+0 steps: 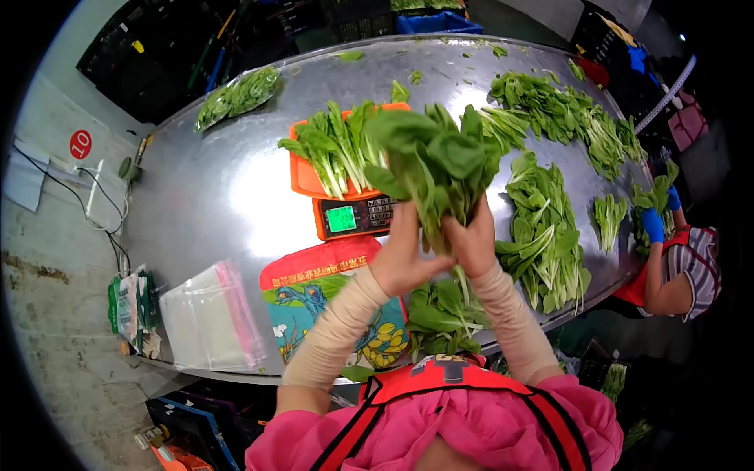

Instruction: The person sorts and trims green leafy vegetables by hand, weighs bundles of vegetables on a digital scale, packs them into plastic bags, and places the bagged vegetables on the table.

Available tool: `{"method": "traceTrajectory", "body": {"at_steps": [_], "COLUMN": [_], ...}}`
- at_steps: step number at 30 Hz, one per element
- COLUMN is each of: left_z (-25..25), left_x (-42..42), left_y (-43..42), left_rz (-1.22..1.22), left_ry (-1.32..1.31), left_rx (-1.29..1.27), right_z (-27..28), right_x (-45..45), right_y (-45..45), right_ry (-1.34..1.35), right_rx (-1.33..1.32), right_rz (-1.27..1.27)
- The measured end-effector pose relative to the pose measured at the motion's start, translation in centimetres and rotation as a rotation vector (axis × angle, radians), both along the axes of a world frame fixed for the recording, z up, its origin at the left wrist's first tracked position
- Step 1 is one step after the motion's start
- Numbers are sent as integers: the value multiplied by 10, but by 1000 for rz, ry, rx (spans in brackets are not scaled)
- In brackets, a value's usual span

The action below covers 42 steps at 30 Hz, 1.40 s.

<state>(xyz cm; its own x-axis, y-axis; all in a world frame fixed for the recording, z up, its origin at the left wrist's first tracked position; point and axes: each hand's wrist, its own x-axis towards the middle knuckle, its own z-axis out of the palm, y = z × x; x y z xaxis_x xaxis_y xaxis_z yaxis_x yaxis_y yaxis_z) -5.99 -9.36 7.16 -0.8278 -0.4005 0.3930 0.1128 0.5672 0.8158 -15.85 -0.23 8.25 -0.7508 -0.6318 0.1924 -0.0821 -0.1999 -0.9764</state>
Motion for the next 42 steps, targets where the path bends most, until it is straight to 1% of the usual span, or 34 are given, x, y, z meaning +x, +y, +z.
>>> {"method": "traceTrajectory", "body": {"at_steps": [2, 4, 5, 6, 8, 9, 10, 11, 12, 13, 14, 15, 16, 18, 19, 20, 22, 23, 24, 25, 26, 28, 30, 32, 33, 34, 36, 37, 38, 39, 40, 41, 42], "left_z": [15, 40, 41, 41, 36, 24, 4, -15, -22, -26, -29, -26, -25, -13, -15, -17, -18, -20, -22, -24, -27, -33, -34, -35, -33, -31, -24, -24, -25, -27, -31, -35, -35], "left_x": [-8, -12, -17, -21, -26, -29, -32, -33, -33, -35, -39, -41, -38, -35, -34, -32, -28, -25, -22, -18, -13, 2, 16, 23, 23, 15, -8, -20, -33, -44, -49, -49, -49], "left_y": [-37, -66, -80, -93, -118, -132, -144, -151, -149, -146, -147, -148, -144, -145, -146, -146, -145, -143, -139, -136, -132, -123, -111, -101, -96, -93, -94, -99, -105, -111, -120, -133, -141], "left_rz": [-134, -104, -42, -38, 8, 11, 136, 259, 261, 420, 578, 586, 585, 617, 614, 612, 572, 570, 594, 618, 617, 610, 631, 626, 577, 578, 379, 383, 372, 360, 365, 442, 513], "left_ry": [-5, -228, -152, -161, -170, -179, -194, -211, -223, -332, -435, -356, -372, -417, -376, -375, -305, -303, -236, -167, -162, -23, -29, -66, -81, -75, 58, 63, 6, -54, -48, -160, -273], "left_rx": [-67, 57, 82, 89, 295, 301, 166, 34, 49, -108, -276, -235, -214, -255, -215, -211, -13, -13, 35, 82, 79, 147, 136, -3, -113, -118, -641, -641, -796, -949, -947, -930, -914], "right_z": [7, 12, 21, 26, 13, 1, -16, -37, -56, -67, -75, -78, -80, -71, -66, -62, -55, -54, -62, -75, -85, -81, -80, -100, -101, -103, -103, -101, -99, -97, -89, -82, -87], "right_x": [-18, -33, -37, -39, -51, -55, -57, -59, -57, -55, -55, -54, -55, -70, -79, -85, -94, -97, -103, -110, -116, -114, -110, -116, -116, -114, -105, -99, -97, -97, -94, -88, -92], "right_y": [-24, -51, -65, -80, -109, -123, -136, -152, -162, -164, -167, -169, -166, -163, -161, -156, -149, -146, -143, -142, -140, -136, -136, -143, -146, -149, -158, -160, -161, -161, -161, -162, -163], "right_ry": [22, 28, 84, 87, 113, 153, 282, 426, 566, 564, 679, 794, 791, 680, 579, 581, 591, 579, 580, 563, 546, 504, 576, 533, 491, 495, 616, 690, 697, 804, 910, 777, 778], "right_rx": [-77, -67, -62, -98, -8, 27, 70, 447, 828, 836, 833, 832, 853, 896, 900, 903, 945, 965, 964, 901, 839, 795, 750, 761, 780, 774, 897, 925, 923, 876, 828, 839, 838], "right_rz": [32, 27, 19, 54, 49, 56, 11, -35, -74, -67, -132, -195, -178, -52, 35, 35, 73, 72, 68, 76, 86, 118, 6, -2, -10, -13, -47, -102, -104, -109, -114, -54, -58]}}
